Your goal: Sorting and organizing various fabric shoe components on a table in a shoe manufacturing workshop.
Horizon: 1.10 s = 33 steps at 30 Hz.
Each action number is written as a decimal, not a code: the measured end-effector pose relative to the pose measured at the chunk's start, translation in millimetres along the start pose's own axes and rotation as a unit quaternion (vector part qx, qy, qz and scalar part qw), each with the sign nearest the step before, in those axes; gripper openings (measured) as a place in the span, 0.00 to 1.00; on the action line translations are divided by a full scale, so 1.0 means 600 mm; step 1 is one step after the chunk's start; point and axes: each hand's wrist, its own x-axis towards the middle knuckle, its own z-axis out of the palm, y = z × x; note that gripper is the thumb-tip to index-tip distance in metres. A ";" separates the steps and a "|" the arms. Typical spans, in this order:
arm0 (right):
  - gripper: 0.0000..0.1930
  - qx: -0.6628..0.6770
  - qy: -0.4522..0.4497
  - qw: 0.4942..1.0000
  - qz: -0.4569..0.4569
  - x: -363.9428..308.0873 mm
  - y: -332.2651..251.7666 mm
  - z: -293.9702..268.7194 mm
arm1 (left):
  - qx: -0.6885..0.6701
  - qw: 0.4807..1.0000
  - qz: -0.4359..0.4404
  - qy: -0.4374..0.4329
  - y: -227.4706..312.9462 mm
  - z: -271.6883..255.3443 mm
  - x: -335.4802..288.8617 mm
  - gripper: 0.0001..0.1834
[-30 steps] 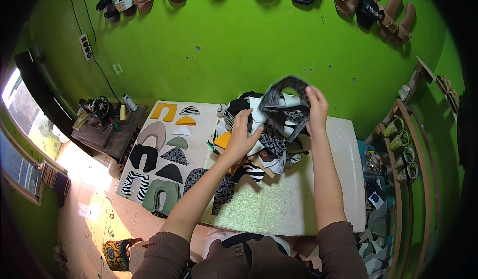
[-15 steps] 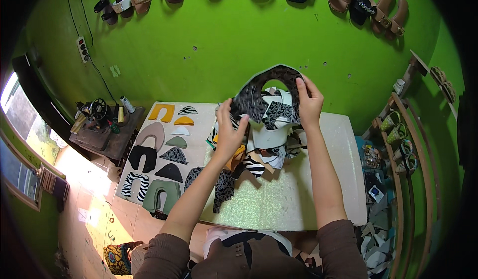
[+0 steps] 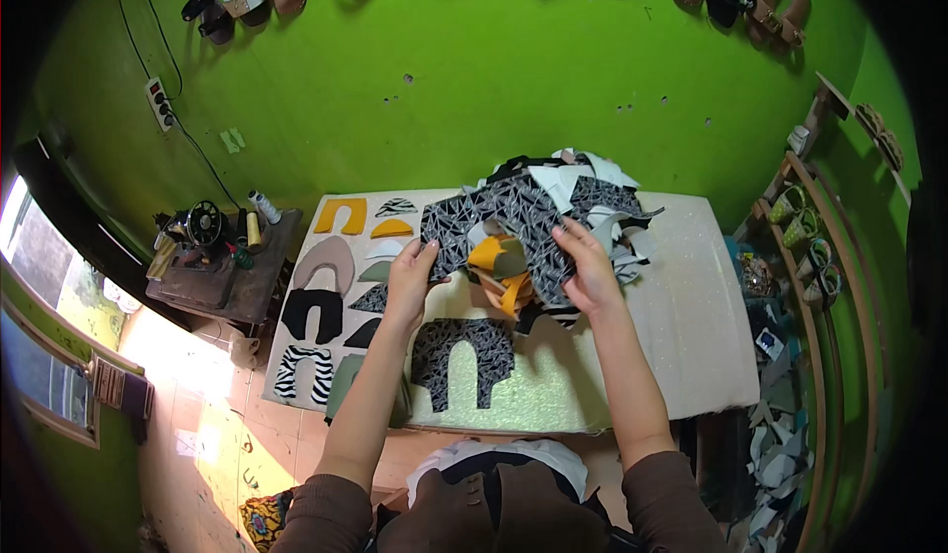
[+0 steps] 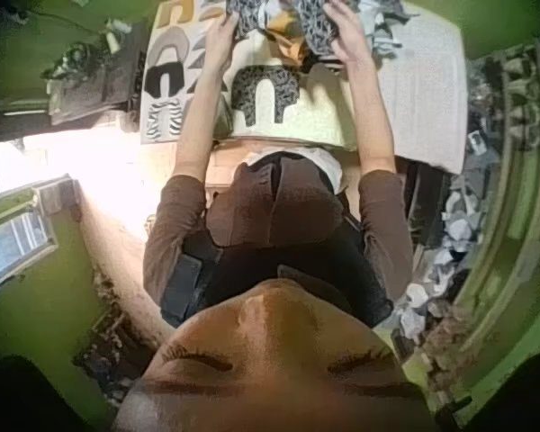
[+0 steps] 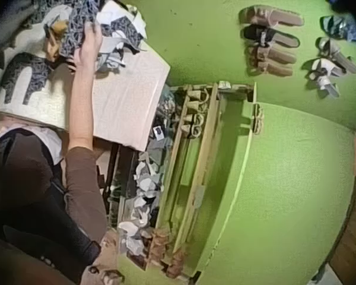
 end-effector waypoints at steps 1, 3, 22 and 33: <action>0.11 -0.017 0.005 1.000 0.018 -0.008 0.025 -0.002 | 0.019 1.000 -0.013 0.007 -0.006 -0.024 -0.009 0.09; 0.13 -0.055 -0.010 0.998 0.038 -0.026 0.069 0.001 | 0.036 0.999 -0.024 0.018 -0.026 -0.066 -0.023 0.09; 0.27 -0.764 0.070 0.641 0.007 -0.109 0.328 -0.058 | 0.534 0.843 -0.033 -0.064 -0.214 -0.189 -0.076 0.25; 0.19 -0.849 0.062 0.502 -0.152 -0.129 0.379 -0.106 | 0.672 0.704 0.146 -0.176 -0.259 -0.186 -0.095 0.24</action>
